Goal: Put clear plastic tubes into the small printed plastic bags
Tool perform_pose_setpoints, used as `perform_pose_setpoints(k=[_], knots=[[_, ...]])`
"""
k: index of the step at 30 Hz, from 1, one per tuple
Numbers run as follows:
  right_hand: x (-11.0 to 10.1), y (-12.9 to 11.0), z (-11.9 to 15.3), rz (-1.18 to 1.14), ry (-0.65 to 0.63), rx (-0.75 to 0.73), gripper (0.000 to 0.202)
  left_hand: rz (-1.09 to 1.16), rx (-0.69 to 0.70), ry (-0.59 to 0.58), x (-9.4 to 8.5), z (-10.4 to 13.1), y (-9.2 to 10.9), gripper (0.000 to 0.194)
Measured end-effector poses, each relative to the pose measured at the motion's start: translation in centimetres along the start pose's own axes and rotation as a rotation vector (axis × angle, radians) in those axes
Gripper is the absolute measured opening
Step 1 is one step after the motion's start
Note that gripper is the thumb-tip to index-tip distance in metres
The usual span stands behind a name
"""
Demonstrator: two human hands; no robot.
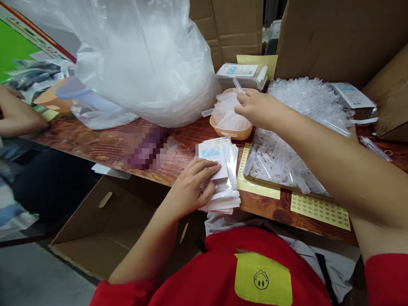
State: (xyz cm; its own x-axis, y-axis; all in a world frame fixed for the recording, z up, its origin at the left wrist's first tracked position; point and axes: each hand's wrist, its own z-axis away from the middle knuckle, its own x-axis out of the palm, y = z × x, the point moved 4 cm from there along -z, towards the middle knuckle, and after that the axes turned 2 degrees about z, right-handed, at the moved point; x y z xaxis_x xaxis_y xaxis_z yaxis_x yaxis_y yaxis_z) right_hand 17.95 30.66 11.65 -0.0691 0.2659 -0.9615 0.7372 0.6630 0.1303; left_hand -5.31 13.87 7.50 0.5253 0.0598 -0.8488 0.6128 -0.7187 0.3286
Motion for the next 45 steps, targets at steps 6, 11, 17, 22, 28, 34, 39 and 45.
perform_pose_setpoints(k=[6, 11, 17, 22, 28, 34, 39, 45], knots=[[-7.6, -10.8, 8.0, -0.197, 0.563, -0.29, 0.026, -0.052, -0.237, 0.326, -0.1, 1.9, 0.3, 0.027], [-6.7, -17.8, 12.9, -0.117, 0.562, -0.643, 0.03, 0.061, -0.137, 0.263, 0.1, 2.2, 1.1, 0.039], [-6.8, -17.7, 13.4, -0.136, 0.514, -0.597, 0.033, 0.307, -0.145, 0.472, -0.7, 2.0, 1.6, 0.031], [-6.4, -18.3, 12.5, -0.039, 0.47, -0.502, 0.029, 0.869, -0.239, 0.502, 0.6, 1.5, 1.4, 0.047], [-4.3, -18.3, 11.1, -0.15, 0.405, -0.24, 0.05, 0.993, -0.311, 0.522, 1.0, 1.3, 1.5, 0.058], [-2.8, -14.5, 12.1, -0.792, 0.215, 0.054, 0.064, 0.938, -0.314, 0.506, 1.2, 1.5, 2.4, 0.061], [-1.2, -13.8, 11.5, -1.031, 0.083, 0.137, 0.06, 0.862, -0.306, 0.501, 1.5, 1.1, 3.4, 0.06], [0.2, -14.9, 11.7, -1.202, 0.22, 0.397, 0.048, 0.844, -0.218, 0.38, 1.4, 1.4, 5.1, 0.063]])
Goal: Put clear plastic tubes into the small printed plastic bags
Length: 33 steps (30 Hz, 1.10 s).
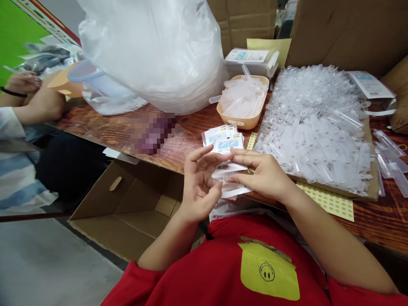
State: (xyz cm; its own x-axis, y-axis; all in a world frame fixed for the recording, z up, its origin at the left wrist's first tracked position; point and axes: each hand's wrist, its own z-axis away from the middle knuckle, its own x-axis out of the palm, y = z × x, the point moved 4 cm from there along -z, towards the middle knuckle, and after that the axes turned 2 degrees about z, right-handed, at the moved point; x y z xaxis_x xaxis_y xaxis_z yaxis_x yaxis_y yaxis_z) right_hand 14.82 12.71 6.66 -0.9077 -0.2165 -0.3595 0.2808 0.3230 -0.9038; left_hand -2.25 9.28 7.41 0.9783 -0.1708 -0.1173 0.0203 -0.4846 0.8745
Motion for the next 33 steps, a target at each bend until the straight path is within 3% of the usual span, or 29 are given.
perform_pose_setpoints(k=[4, 7, 10, 15, 21, 25, 30, 33], knots=[[0.7, 0.4, 0.6, -0.123, 0.225, -0.014, 0.026, -0.315, 0.022, -0.009, -0.2, 0.5, 0.7, 0.065], [0.9, 0.0, 1.0, -0.149, 0.319, -0.094, 0.017, -0.572, 0.034, -0.035, -0.7, 0.5, 0.5, 0.061], [0.9, -0.9, 1.6, -0.138, 0.355, -0.173, 0.017, -0.581, 0.087, -0.136, -0.7, 0.5, 0.6, 0.057], [0.4, -3.2, 2.9, -0.022, 0.416, -0.304, 0.019, -0.568, 0.172, -0.095, -0.6, 0.4, 3.3, 0.053], [-0.6, -5.6, 3.8, 0.007, 0.407, -0.382, 0.023, -0.485, 0.217, -0.19, -0.2, 0.1, 6.2, 0.058], [-1.1, -5.7, 3.7, 0.112, 0.382, -0.362, 0.022, -0.469, 0.192, -0.166, 0.1, -0.5, 5.5, 0.053], [-2.0, -5.8, 2.4, 0.479, 0.31, -0.392, 0.025, -0.501, 0.161, -0.108, 0.9, -2.0, 4.0, 0.041], [-2.5, -6.8, 2.0, 0.743, 0.295, -0.47, 0.008, -0.519, 0.214, -0.042, 1.2, -3.0, 4.2, 0.037]])
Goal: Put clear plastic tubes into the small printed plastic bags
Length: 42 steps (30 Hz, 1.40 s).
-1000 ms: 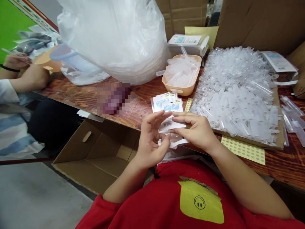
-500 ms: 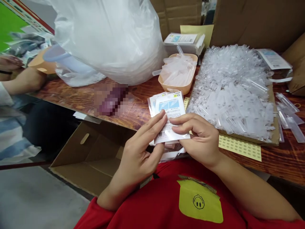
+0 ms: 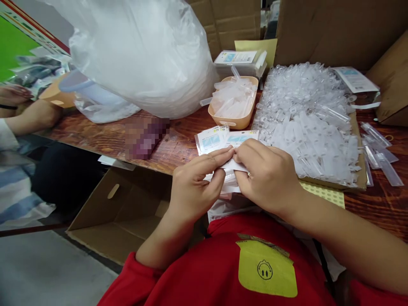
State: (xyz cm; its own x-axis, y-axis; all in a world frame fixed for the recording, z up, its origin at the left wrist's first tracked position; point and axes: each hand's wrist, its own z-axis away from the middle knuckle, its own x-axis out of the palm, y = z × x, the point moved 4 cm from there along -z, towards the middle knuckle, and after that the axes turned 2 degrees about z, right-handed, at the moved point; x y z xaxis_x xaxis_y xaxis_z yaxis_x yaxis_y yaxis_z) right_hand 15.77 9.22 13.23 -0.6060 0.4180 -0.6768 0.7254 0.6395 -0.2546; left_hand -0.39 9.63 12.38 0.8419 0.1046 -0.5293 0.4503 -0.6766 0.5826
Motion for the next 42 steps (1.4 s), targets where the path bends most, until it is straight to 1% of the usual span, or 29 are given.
perform_pose_setpoints(k=[1, 3, 6, 8, 9, 10, 11, 12, 13, 14, 15, 16, 17, 19, 20, 21, 22, 23, 24, 26, 27, 28, 29, 31, 33, 35, 37, 39, 42], knots=[[-0.3, -0.2, -0.2, 0.059, -0.002, -0.033, 0.003, -0.012, 0.011, 0.028, 0.0, -0.3, 0.1, 0.037], [-1.0, -0.6, -0.5, 0.133, 0.005, -0.083, 0.009, -0.024, 0.032, 0.083, 0.1, -1.0, 0.4, 0.039], [-1.8, -0.6, -0.8, 0.204, 0.039, -0.143, 0.01, -0.012, 0.079, 0.177, 0.5, -2.0, 0.8, 0.04], [-2.4, 0.4, -1.4, 0.27, 0.075, -0.201, 0.009, -0.037, 0.096, 0.232, 0.8, -2.7, 0.7, 0.033], [-2.7, 1.4, -1.9, 0.328, 0.092, -0.224, 0.008, -0.058, 0.091, 0.248, 1.0, -3.0, 0.5, 0.029], [-3.0, 2.7, -2.5, 0.406, 0.09, -0.215, 0.007, -0.081, 0.079, 0.255, 1.1, -3.3, 0.2, 0.026], [-3.2, 4.5, -3.4, 0.499, 0.065, -0.162, 0.007, -0.104, 0.063, 0.255, 1.2, -3.5, -0.2, 0.03], [-3.5, 6.8, -4.3, 0.595, 0.012, -0.05, 0.01, -0.122, 0.05, 0.25, 1.1, -3.6, -0.7, 0.036], [-3.9, 9.5, -5.1, 0.672, -0.066, 0.129, 0.016, -0.141, 0.044, 0.237, 1.0, -3.7, -1.3, 0.04], [-4.4, 12.4, -5.8, 0.708, -0.144, 0.315, 0.026, -0.166, 0.041, 0.212, 0.8, -3.6, -1.9, 0.04], [-5.0, 15.0, -6.2, 0.713, -0.183, 0.47, 0.034, -0.2, 0.039, 0.17, 0.5, -3.3, -2.6, 0.036], [-5.4, 17.4, -6.4, 0.693, -0.216, 0.58, 0.041, -0.238, 0.036, 0.105, 0.3, -3.0, -3.3, 0.03], [-5.7, 19.6, -6.5, 0.669, -0.284, 0.655, 0.045, -0.281, 0.028, 0.017, 0.2, -2.5, -4.1, 0.023], [-5.8, 22.9, -6.3, 0.652, -0.495, 0.766, 0.05, -0.349, 0.011, -0.17, -0.1, -1.3, -5.6, 0.015], [-5.8, 23.9, -6.1, 0.662, -0.589, 0.802, 0.056, -0.367, 0.005, -0.25, -0.3, -0.6, -6.2, 0.015], [-5.7, 24.3, -6.0, 0.684, -0.641, 0.824, 0.064, -0.37, 0.005, -0.314, -0.5, 0.1, -6.7, 0.016], [-5.4, 24.2, -6.3, 0.706, -0.649, 0.799, 0.072, -0.364, 0.008, -0.361, -0.8, 0.7, -7.1, 0.018], [-4.9, 23.6, -6.8, 0.72, -0.623, 0.731, 0.075, -0.351, 0.011, -0.396, -1.0, 1.3, -7.4, 0.021], [-3.9, 22.7, -7.4, 0.719, -0.599, 0.632, 0.07, -0.332, 0.012, -0.422, -1.3, 1.7, -7.7, 0.024], [-0.7, 20.4, -8.8, 0.62, -0.62, 0.378, 0.05, -0.297, -0.005, -0.458, -1.7, 2.3, -8.2, 0.032], [1.4, 19.5, -9.4, 0.534, -0.656, 0.264, 0.045, -0.287, -0.021, -0.471, -1.8, 2.4, -8.4, 0.034], [3.5, 18.8, -9.9, 0.426, -0.679, 0.185, 0.047, -0.282, -0.036, -0.481, -1.9, 2.4, -8.6, 0.036], [5.5, 18.7, -10.3, 0.339, -0.684, 0.152, 0.052, -0.283, -0.048, -0.489, -2.0, 2.3, -8.7, 0.036], [8.7, 19.7, -11.2, 0.239, -0.686, 0.138, 0.055, -0.293, -0.05, -0.498, -2.0, 1.9, -8.8, 0.034], [10.7, 21.3, -11.8, 0.197, -0.682, 0.135, 0.046, -0.302, -0.042, -0.506, -2.0, 1.4, -8.8, 0.033], [11.2, 22.8, -12.4, 0.159, -0.681, 0.136, 0.031, -0.315, -0.038, -0.514, -2.0, 1.0, -8.7, 0.035], [10.7, 23.4, -12.6, 0.132, -0.7, 0.164, 0.021, -0.344, -0.032, -0.521, -1.9, 0.8, -8.6, 0.038], [9.6, 23.1, -12.4, 0.107, -0.705, 0.203, 0.021, -0.382, -0.007, -0.524, -1.7, 0.8, -8.6, 0.041], [7.4, 21.0, -11.4, 0.054, -0.647, 0.252, 0.026, -0.435, 0.047, -0.51, -1.3, 1.1, -8.5, 0.044]])
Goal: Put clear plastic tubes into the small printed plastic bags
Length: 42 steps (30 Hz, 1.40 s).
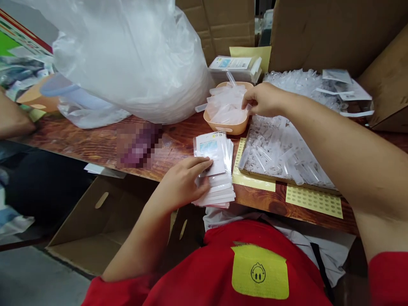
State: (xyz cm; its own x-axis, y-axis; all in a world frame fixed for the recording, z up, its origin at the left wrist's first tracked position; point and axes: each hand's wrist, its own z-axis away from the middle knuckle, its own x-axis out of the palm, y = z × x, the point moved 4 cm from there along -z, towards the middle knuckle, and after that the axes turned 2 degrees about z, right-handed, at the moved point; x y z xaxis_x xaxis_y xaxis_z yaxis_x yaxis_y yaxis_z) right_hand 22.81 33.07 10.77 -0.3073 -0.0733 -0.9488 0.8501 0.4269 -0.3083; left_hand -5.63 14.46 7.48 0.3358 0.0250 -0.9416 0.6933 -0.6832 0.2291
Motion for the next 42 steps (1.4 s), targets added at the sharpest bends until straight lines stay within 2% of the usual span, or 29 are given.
perform_pose_setpoints(k=[2, 5, 7, 9, 12, 14, 18, 21, 25, 27, 31, 33, 35, 39, 42], knots=[[-0.6, -1.8, 2.5, -0.009, 0.097, -0.053, 0.027, -0.022, 0.021, 0.041, 0.2, 0.1, 0.2, 0.041], [-0.4, -6.1, 7.5, 0.103, 0.338, -0.344, 0.023, -0.002, 0.016, 0.13, 0.5, 0.4, 0.3, 0.037], [1.0, -9.3, 11.0, 0.271, 0.521, -0.522, 0.017, 0.031, -0.037, 0.208, 0.8, 0.6, 0.3, 0.036], [3.5, -11.9, 13.5, 0.445, 0.551, -0.537, 0.016, 0.049, -0.124, 0.309, 1.3, 0.9, 0.3, 0.034], [6.7, -14.0, 15.1, 0.515, 0.501, -0.393, 0.017, 0.026, -0.231, 0.456, 1.9, 1.5, 0.5, 0.034], [7.6, -14.5, 15.6, 0.511, 0.516, -0.3, 0.017, 0.004, -0.277, 0.521, 2.2, 1.8, 0.7, 0.035], [8.0, -15.1, 15.7, 0.514, 0.519, -0.216, 0.014, 0.026, -0.361, 0.586, 2.1, 2.1, 1.0, 0.035], [8.1, -15.6, 15.7, 0.52, 0.503, -0.167, 0.027, 0.054, -0.382, 0.592, 1.9, 2.1, 1.1, 0.035], [8.5, -15.7, 16.0, 0.591, 0.551, -0.202, 0.01, 0.086, -0.375, 0.609, 1.6, 2.0, 1.2, 0.034], [8.4, -15.3, 16.3, 0.581, 0.576, -0.235, 0.011, 0.134, -0.36, 0.61, 1.2, 1.8, 1.3, 0.033], [6.5, -14.6, 17.8, 0.466, 0.687, -0.293, 0.016, 0.255, -0.355, 0.605, 0.1, 1.3, 1.7, 0.031], [4.9, -14.7, 19.1, 0.352, 0.8, -0.348, 0.027, 0.309, -0.402, 0.602, -0.3, 1.1, 1.8, 0.033], [3.6, -15.4, 20.3, 0.256, 0.852, -0.487, 0.033, 0.386, -0.455, 0.605, -0.4, 1.0, 1.8, 0.035], [3.4, -17.5, 21.4, 0.262, 0.742, -0.846, 0.024, 0.675, -0.533, 0.582, 0.2, 0.8, 1.7, 0.042], [3.3, -18.1, 20.9, 0.301, 0.698, -0.915, 0.027, 0.864, -0.569, 0.547, 0.7, 0.7, 1.7, 0.046]])
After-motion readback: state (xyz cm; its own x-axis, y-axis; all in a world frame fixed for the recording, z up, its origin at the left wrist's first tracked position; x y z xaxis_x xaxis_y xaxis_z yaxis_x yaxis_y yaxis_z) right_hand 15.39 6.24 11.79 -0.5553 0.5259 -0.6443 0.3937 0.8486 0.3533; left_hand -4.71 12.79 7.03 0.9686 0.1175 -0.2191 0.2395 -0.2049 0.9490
